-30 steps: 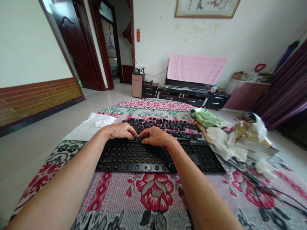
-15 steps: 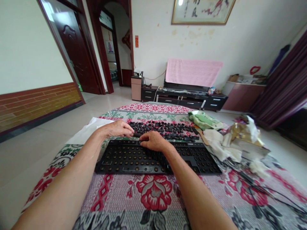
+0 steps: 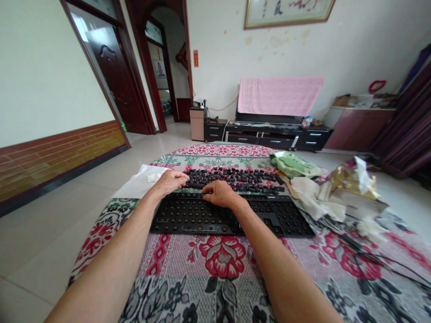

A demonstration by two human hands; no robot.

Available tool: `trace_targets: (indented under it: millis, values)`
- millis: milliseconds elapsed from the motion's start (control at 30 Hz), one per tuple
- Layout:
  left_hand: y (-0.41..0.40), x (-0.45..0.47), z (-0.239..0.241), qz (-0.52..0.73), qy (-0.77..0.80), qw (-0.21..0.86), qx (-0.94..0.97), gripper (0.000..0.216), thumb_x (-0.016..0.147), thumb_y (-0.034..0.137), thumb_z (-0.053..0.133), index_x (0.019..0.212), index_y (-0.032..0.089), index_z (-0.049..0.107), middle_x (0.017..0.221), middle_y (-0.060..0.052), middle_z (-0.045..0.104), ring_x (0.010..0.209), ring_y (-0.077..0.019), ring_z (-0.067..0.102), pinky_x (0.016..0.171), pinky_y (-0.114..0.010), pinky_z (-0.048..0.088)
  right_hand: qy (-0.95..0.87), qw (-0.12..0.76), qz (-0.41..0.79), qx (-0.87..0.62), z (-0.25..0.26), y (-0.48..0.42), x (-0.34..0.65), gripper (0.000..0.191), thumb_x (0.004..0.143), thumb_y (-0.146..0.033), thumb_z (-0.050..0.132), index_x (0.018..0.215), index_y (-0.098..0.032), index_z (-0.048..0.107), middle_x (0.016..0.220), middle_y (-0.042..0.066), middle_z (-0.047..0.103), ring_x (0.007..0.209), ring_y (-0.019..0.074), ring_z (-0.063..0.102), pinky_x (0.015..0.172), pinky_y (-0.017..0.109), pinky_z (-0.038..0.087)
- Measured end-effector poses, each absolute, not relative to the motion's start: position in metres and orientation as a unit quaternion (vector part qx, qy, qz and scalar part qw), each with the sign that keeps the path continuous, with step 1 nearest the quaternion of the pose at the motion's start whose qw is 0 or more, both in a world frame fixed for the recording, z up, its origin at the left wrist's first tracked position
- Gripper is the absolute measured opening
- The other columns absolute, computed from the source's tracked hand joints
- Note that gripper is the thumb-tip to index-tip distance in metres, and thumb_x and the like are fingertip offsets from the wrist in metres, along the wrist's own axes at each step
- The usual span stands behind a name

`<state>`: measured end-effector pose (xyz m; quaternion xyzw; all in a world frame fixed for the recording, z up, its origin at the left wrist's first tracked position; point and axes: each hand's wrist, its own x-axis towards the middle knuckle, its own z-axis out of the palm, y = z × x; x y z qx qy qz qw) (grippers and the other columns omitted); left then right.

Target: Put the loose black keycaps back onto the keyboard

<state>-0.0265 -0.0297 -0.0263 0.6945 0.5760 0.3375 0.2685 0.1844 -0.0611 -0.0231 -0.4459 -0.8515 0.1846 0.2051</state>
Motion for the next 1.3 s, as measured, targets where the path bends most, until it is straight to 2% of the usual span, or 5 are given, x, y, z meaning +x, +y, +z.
trace_targets:
  millis: [233,367,567,867,1300]
  values:
    - [-0.034,-0.021,-0.031,0.393,0.537,0.233,0.71,0.027,0.067,0.031,0.049,0.081,0.017,0.067,0.063,-0.001,0.064,0.058,-0.0113,0.056,0.057,-0.021,0.043,-0.857,0.25,0.099,-0.44,-0.034,-0.075,0.182,0.024,0.072,-0.022,0.05,0.09,-0.019,0.065,0.087,0.003,0.065,0.079,0.0154,0.058,0.073,0.026,0.043]
    - [-0.033,-0.027,-0.033,0.459,0.546,0.266,0.648,0.028,0.066,0.031,0.049,0.083,0.016,0.066,0.059,0.0,0.062,0.048,-0.0089,0.051,0.049,-0.02,0.041,-0.848,0.294,0.072,-0.435,-0.041,-0.083,0.181,0.026,0.075,-0.022,0.046,0.095,-0.016,0.062,0.092,0.006,0.063,0.085,0.0155,0.056,0.079,0.026,0.041]
    - [-0.033,-0.036,-0.039,0.493,0.547,0.311,0.601,0.028,0.063,0.035,0.054,0.078,0.015,0.066,0.05,0.002,0.058,0.044,-0.0078,0.047,0.046,-0.019,0.038,-0.854,0.287,0.094,-0.423,-0.039,-0.082,0.186,0.029,0.071,-0.014,0.048,0.097,-0.015,0.061,0.096,0.007,0.062,0.089,0.0158,0.055,0.082,0.027,0.041]
    - [-0.034,-0.034,-0.036,0.457,0.538,0.301,0.641,0.029,0.065,0.032,0.05,0.083,0.015,0.066,0.055,0.001,0.059,0.049,-0.0081,0.049,0.049,-0.018,0.039,-0.848,0.282,0.11,-0.435,-0.038,-0.083,0.185,0.029,0.072,-0.016,0.048,0.098,-0.016,0.06,0.096,0.006,0.061,0.089,0.0157,0.055,0.082,0.029,0.041]
    - [-0.044,-0.026,-0.025,0.32,0.524,0.268,0.742,0.028,0.068,0.033,0.047,0.082,0.018,0.067,0.055,0.001,0.059,0.052,-0.011,0.052,0.051,-0.021,0.038,-0.831,0.293,0.116,-0.459,-0.038,-0.082,0.181,0.024,0.073,-0.025,0.052,0.093,-0.019,0.063,0.091,0.004,0.063,0.085,0.0146,0.057,0.079,0.027,0.042]
